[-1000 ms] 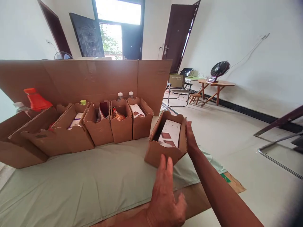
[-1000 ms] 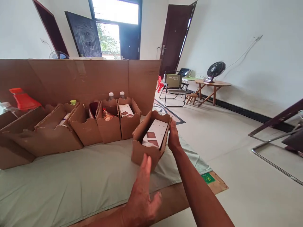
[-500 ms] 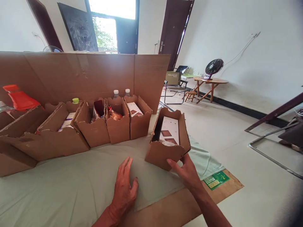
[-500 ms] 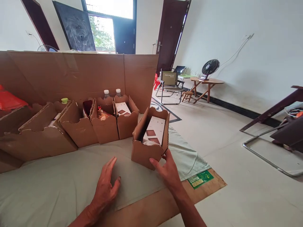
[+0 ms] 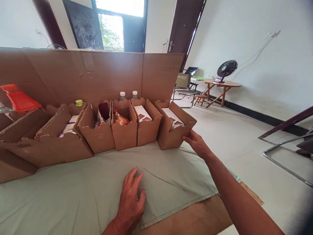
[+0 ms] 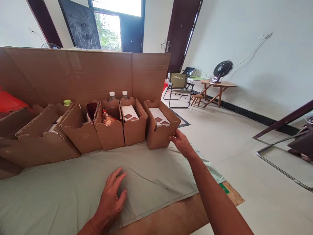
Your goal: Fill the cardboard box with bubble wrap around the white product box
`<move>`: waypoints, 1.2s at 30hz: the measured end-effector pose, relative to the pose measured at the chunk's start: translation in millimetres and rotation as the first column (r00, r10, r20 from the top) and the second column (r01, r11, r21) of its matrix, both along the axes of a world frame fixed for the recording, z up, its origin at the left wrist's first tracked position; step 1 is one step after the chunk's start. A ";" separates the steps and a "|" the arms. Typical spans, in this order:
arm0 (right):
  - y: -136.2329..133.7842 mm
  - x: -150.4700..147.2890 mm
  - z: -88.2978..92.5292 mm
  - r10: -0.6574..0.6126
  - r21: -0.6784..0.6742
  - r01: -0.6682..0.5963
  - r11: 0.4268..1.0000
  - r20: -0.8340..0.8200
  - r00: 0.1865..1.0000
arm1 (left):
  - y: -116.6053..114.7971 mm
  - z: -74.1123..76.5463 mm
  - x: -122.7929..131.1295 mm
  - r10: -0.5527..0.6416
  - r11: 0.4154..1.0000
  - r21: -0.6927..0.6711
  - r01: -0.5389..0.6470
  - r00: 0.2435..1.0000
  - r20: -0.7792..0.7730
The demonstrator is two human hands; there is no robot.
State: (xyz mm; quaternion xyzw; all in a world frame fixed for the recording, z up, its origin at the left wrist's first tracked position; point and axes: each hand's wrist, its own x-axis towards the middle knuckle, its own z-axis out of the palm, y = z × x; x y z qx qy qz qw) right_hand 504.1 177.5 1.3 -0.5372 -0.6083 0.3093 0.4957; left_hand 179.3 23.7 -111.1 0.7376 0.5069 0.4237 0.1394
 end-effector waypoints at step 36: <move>-217.0 -73.3 42.0 -0.176 0.266 0.034 0.963 0.532 0.828 | 12.0 19.0 -12.0 0.181 0.964 -0.258 -0.068 0.878 0.443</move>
